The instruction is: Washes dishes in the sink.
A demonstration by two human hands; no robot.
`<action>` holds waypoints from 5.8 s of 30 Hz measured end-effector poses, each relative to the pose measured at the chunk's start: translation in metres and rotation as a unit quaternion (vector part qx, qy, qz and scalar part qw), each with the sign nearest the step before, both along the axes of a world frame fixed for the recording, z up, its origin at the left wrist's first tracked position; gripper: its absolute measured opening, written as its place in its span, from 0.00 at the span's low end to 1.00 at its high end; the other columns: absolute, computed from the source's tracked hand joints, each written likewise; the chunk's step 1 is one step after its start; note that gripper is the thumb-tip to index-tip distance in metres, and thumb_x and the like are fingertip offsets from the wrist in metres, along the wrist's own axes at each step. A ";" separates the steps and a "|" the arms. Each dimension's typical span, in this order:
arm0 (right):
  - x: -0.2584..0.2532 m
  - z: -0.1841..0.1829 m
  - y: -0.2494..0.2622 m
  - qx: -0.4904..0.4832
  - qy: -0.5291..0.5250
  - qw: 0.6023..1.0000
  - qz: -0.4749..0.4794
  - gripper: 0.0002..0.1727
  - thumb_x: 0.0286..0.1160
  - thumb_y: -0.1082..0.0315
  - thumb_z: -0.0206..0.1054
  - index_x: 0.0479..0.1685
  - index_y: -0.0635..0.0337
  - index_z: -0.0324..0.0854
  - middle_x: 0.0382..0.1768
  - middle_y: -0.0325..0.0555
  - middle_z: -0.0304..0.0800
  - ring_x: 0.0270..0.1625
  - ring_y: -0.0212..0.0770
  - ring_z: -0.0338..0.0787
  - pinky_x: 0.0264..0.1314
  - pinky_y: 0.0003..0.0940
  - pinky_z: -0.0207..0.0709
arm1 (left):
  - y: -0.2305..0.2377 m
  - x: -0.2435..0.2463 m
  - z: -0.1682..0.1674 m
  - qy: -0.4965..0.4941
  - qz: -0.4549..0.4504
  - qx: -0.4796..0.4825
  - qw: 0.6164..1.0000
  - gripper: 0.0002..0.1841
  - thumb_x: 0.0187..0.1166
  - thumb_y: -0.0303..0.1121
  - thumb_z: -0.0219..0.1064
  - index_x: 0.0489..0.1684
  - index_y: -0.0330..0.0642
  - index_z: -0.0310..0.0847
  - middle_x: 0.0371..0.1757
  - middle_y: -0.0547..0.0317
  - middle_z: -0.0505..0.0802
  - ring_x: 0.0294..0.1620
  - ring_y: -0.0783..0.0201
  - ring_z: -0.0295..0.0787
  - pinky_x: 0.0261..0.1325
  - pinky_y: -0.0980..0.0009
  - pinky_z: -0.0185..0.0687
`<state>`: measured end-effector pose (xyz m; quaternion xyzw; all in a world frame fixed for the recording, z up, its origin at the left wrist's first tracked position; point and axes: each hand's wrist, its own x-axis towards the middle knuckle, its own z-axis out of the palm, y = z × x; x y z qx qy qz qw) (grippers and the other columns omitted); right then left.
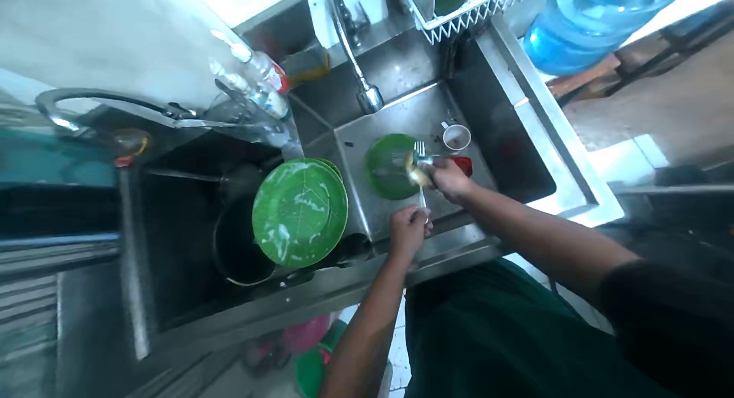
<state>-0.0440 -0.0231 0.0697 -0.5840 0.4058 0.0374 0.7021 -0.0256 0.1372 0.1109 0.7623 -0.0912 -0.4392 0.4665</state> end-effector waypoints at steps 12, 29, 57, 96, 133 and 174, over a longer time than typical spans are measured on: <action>0.007 -0.023 -0.013 -0.031 0.029 0.999 -0.032 0.18 0.89 0.61 0.62 0.58 0.72 0.80 0.43 0.57 0.86 0.39 0.44 0.85 0.48 0.44 0.81 | 0.005 0.009 0.004 0.055 -0.044 0.009 0.998 0.09 0.87 0.25 0.59 0.42 0.29 0.85 0.23 0.64 0.87 0.21 0.75 0.82 0.30 0.79 0.81; -0.034 -0.036 -0.069 -0.083 0.052 0.987 -0.127 0.24 0.90 0.53 0.59 0.61 0.70 0.79 0.46 0.53 0.86 0.40 0.39 0.87 0.49 0.41 0.84 | 0.100 0.122 0.183 -0.277 0.038 0.066 0.958 0.07 0.84 0.28 0.65 0.45 0.36 0.89 0.21 0.67 0.84 0.19 0.77 0.77 0.26 0.78 0.77; -0.041 -0.016 -0.033 0.007 0.039 0.993 -0.113 0.18 0.92 0.58 0.57 0.60 0.67 0.78 0.42 0.46 0.85 0.35 0.32 0.85 0.40 0.29 0.82 | 0.018 0.310 0.197 -0.408 -0.079 0.496 0.763 0.21 0.80 0.40 0.66 0.41 0.20 0.82 0.55 0.21 0.87 0.62 0.26 0.85 0.58 0.27 0.76; -0.109 0.018 -0.079 0.086 -0.046 0.956 -0.276 0.17 0.96 0.64 0.44 0.51 0.62 0.78 0.33 0.40 0.89 0.28 0.31 0.87 0.34 0.25 0.84 | -0.179 0.037 -0.124 0.255 0.219 0.161 0.928 0.23 0.98 0.38 0.40 0.78 0.32 0.68 0.67 0.42 0.81 0.60 0.53 0.78 0.66 0.60 0.73; 0.016 0.003 0.005 0.151 0.015 0.988 -0.020 0.18 0.88 0.65 0.62 0.64 0.73 0.76 0.48 0.56 0.86 0.44 0.41 0.89 0.49 0.36 0.86 | -0.013 0.035 -0.013 0.006 0.005 0.060 0.998 0.10 0.87 0.28 0.61 0.41 0.30 0.86 0.24 0.63 0.84 0.18 0.76 0.75 0.25 0.80 0.74; -0.022 -0.018 0.000 0.097 0.017 0.984 -0.147 0.18 0.88 0.62 0.63 0.62 0.71 0.78 0.48 0.56 0.88 0.44 0.42 0.90 0.50 0.39 0.86 | -0.032 0.012 -0.020 0.124 0.008 0.026 0.992 0.19 0.97 0.36 0.41 0.59 0.31 0.76 0.22 0.65 0.74 0.16 0.72 0.68 0.22 0.77 0.70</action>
